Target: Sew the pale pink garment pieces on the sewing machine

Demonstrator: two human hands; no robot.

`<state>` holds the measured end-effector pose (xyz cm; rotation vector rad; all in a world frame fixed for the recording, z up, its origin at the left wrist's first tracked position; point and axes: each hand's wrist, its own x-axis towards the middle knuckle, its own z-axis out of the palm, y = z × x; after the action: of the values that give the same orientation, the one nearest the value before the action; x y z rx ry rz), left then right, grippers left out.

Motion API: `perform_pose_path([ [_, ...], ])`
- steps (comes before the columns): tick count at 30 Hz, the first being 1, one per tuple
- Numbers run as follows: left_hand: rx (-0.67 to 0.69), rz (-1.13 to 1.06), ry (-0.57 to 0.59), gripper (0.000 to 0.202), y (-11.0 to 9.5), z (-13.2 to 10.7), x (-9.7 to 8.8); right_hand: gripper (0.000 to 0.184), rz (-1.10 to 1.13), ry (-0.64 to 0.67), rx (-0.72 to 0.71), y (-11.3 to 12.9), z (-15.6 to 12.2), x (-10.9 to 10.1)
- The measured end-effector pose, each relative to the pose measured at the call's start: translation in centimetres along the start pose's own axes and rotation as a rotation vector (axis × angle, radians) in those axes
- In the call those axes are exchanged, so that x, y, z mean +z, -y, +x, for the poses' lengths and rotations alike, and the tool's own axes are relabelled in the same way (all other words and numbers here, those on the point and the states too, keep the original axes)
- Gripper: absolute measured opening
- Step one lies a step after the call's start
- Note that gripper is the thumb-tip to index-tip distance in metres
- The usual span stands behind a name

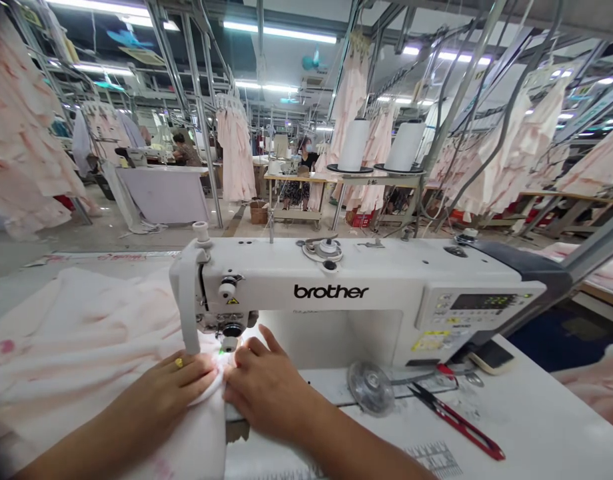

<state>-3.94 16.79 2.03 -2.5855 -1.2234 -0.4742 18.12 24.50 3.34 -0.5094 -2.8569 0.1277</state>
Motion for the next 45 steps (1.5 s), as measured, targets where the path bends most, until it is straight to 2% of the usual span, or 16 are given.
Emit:
perform_pose_path([
  [3,-0.043,-0.014,0.071,0.05,-0.1,-0.5,0.5,0.016,0.02,-0.011,-0.011,-0.1,-0.1,0.0],
  [7,-0.092,-0.057,0.11,0.051,-0.1,-1.1,1.3,0.033,0.045,-0.014,-0.015,-0.1,-0.2,0.0],
  [12,-0.122,-0.086,0.177,0.057,0.4,-0.9,1.7,0.031,0.026,0.017,0.047,0.0,0.2,0.3],
  [18,-0.134,-0.099,0.137,0.051,1.4,0.0,1.5,0.039,0.064,0.016,0.144,-0.6,0.2,0.6],
  [21,-0.092,-0.09,0.093,0.05,1.7,0.0,1.2,0.033,0.088,-0.03,0.077,-0.9,-0.2,0.5],
  [25,-0.054,-0.1,0.09,0.044,2.5,-0.1,0.6,0.025,0.092,-0.08,-0.1,-0.6,-0.5,0.4],
  [29,0.035,-0.191,0.072,0.04,3.7,0.3,-0.3,0.028,0.159,-0.014,-0.289,0.5,-0.5,0.2],
  [31,0.042,-0.213,0.085,0.045,3.9,0.4,-1.1,0.022,0.205,0.026,-0.319,0.9,-0.5,0.1],
  [34,-0.036,-0.179,0.147,0.064,3.0,0.2,-2.5,0.015,0.235,0.033,-0.306,1.1,-0.6,-0.1],
  [36,-0.091,-0.108,0.159,0.077,2.0,-0.6,-3.2,0.017,0.222,0.021,-0.301,0.9,-0.6,0.0],
  [38,-0.111,-0.013,0.118,0.083,1.2,-1.9,-3.5,0.022,0.187,0.014,-0.307,0.7,-0.7,0.1],
  [42,-0.079,0.206,0.036,0.065,1.3,-4.5,-3.1,0.032,0.124,0.003,-0.336,0.7,-0.7,0.0],
  [45,-0.086,0.268,-0.021,0.042,1.3,-4.8,-3.1,0.034,0.159,0.004,-0.389,1.0,-0.8,-0.2],
])
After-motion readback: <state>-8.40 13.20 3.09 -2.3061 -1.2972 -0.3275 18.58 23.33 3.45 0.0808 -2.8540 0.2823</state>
